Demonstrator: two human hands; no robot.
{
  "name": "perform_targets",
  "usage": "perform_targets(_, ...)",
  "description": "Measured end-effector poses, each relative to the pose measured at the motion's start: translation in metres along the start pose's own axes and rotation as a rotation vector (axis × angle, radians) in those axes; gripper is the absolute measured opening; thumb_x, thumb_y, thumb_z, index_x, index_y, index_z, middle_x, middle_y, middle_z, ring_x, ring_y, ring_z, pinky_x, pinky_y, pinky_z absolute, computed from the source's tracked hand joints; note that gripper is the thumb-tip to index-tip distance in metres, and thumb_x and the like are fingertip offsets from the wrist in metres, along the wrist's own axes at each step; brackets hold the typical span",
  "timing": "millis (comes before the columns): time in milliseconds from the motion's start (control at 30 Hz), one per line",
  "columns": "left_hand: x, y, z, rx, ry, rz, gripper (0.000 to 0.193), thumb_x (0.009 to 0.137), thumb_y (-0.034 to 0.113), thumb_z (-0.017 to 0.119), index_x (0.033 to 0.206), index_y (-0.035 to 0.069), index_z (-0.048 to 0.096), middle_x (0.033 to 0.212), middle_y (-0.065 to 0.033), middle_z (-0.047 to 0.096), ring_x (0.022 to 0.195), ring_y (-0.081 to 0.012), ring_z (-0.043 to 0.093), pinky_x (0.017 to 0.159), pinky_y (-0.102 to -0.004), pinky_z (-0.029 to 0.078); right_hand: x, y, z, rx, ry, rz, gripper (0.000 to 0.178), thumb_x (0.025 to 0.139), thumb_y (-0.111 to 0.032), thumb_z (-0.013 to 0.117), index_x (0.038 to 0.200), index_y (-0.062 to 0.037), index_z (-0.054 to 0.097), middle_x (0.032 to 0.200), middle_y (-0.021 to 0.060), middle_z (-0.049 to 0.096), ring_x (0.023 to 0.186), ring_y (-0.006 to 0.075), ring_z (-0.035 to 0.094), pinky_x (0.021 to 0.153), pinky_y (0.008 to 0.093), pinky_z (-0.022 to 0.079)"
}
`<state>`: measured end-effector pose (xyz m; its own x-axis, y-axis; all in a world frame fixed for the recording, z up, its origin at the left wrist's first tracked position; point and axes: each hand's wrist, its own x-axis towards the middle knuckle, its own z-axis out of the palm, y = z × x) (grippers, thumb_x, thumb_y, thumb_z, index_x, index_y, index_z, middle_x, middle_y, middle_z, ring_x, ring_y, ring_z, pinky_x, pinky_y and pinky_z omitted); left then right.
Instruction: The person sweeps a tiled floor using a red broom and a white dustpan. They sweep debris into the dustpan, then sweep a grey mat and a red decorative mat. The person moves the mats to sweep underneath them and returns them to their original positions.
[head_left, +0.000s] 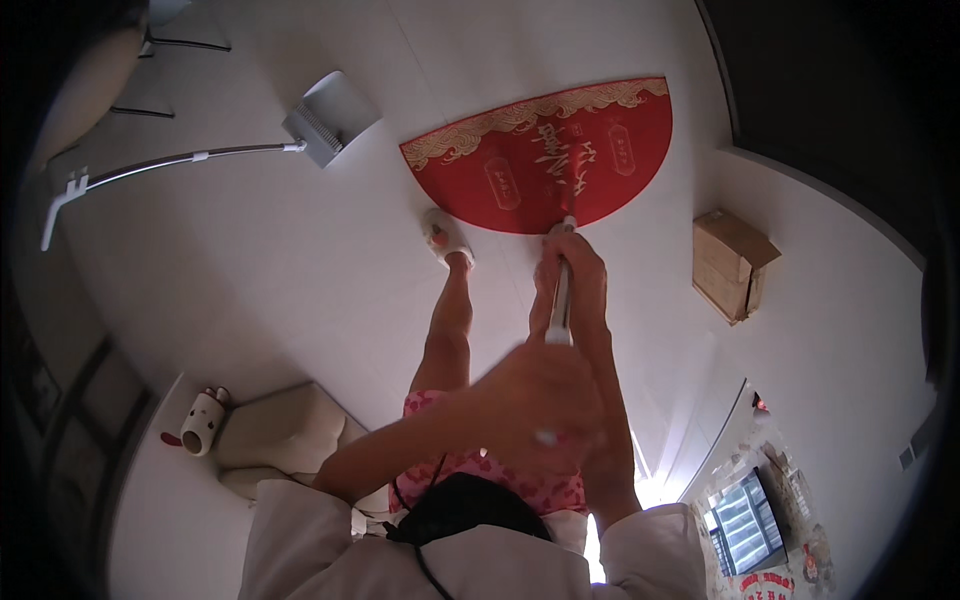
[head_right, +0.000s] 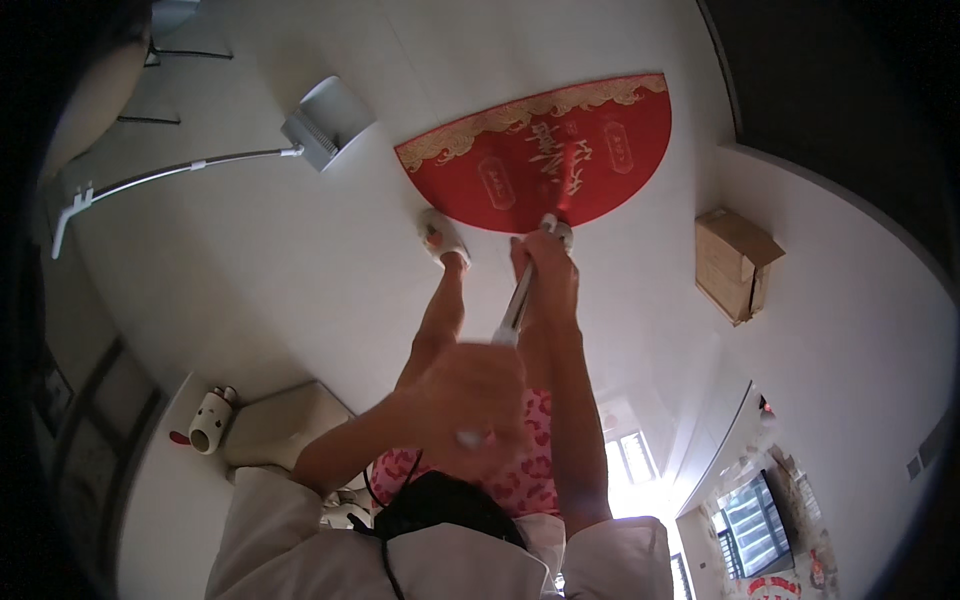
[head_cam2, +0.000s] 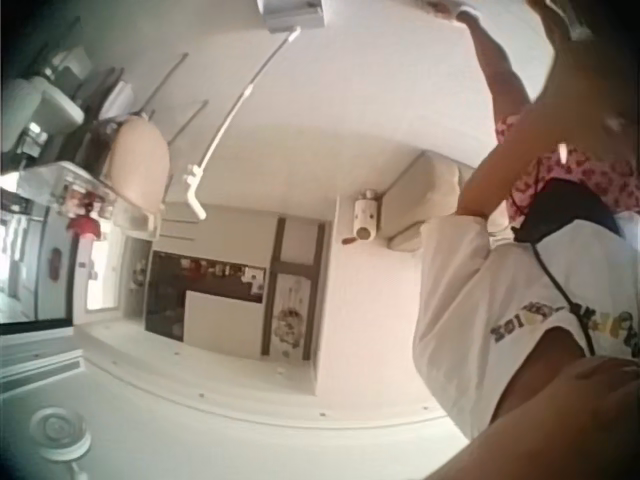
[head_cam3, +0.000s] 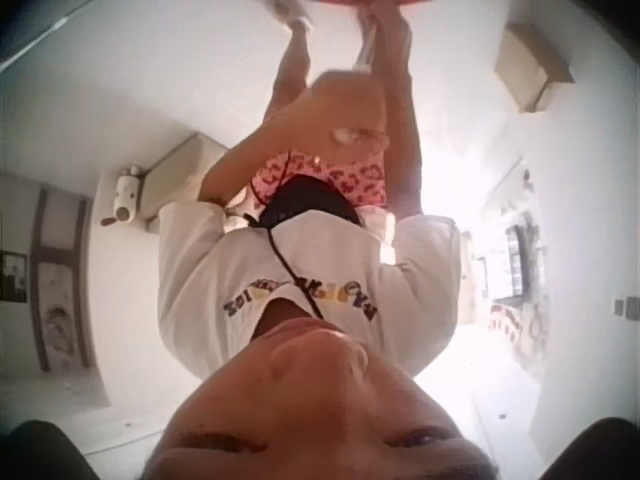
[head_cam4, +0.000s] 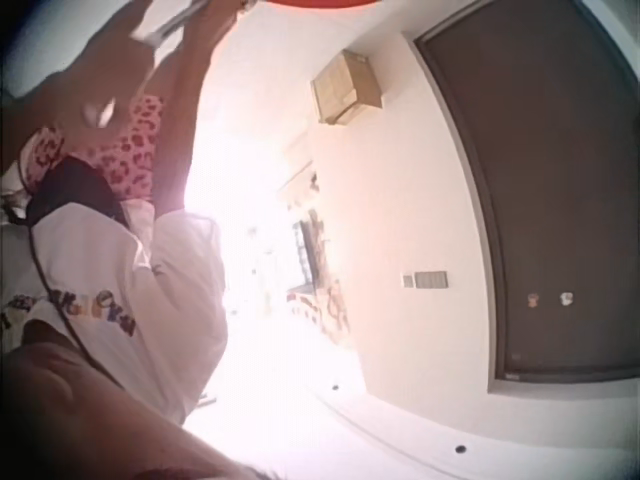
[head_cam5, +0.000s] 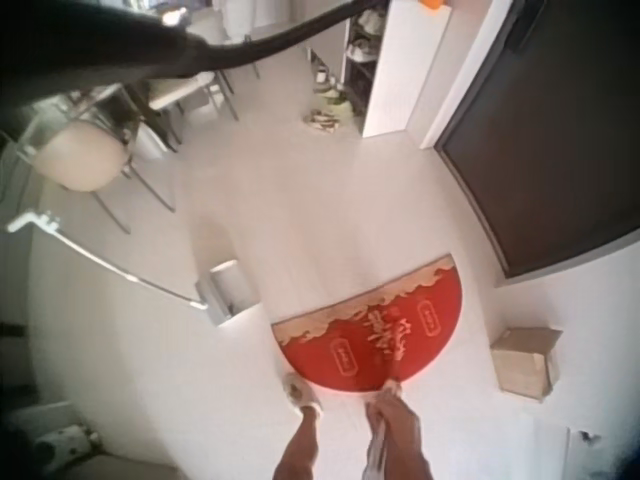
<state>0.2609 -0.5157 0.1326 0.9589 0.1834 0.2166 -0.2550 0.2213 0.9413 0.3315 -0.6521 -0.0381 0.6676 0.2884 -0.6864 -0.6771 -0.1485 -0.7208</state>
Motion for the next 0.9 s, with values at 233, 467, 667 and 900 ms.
perform_targets(233, -0.021, -0.026, -0.03, 0.256, 0.078, -0.084, 0.019, 0.061, 0.0, 0.06, 0.053, 0.007, 0.045, 0.047, -0.0034, 0.038, 0.044, -0.0211, 0.039, 0.047, -0.0306, 0.03, 0.026, 0.053, 0.036, -0.485, -0.13, -0.342, 0.018, 0.082, -0.005, 0.064, 0.07, -0.0028, 0.051, 0.07, 0.0069, 0.051, 0.066, 0.0191, 0.05, 0.059, 0.0309, 0.04)
perform_targets(467, 0.003, 0.019, -0.01, 0.281, 0.06, 0.017, 0.022, 0.066, 0.013, 0.067, 0.054, 0.012, 0.049, 0.049, 0.0028, 0.046, 0.044, -0.0158, 0.044, 0.044, -0.0304, 0.035, -0.004, -0.006, 0.103, -0.353, -0.1, -0.439, 0.007, 0.085, 0.003, 0.061, 0.08, -0.0012, 0.058, 0.072, 0.0028, 0.054, 0.065, 0.0114, 0.05, 0.058, 0.0272, 0.04)
perform_targets(667, 0.01, 0.011, 0.015, 0.226, -0.213, 0.022, 0.021, 0.076, 0.023, 0.069, 0.062, 0.012, 0.058, 0.057, 0.0008, 0.055, 0.055, -0.0192, 0.055, 0.058, -0.0324, 0.045, -0.011, -0.05, 0.041, -0.66, 0.022, -0.504, 0.005, 0.09, -0.003, 0.064, 0.09, 0.0012, 0.063, 0.074, 0.0044, 0.06, 0.063, 0.0089, 0.053, 0.058, 0.0241, 0.043)
perform_targets(900, -0.004, -0.049, -0.017, 0.22, 0.227, -0.202, 0.017, 0.075, 0.003, 0.065, 0.062, 0.006, 0.055, 0.061, -0.006, 0.057, 0.055, -0.0218, 0.053, 0.053, -0.0315, 0.041, 0.036, 0.012, 0.024, -0.224, -0.036, -0.127, 0.023, 0.09, -0.005, 0.053, 0.068, -0.0056, 0.048, 0.062, 0.0019, 0.048, 0.059, 0.0096, 0.046, 0.057, 0.0267, 0.04)
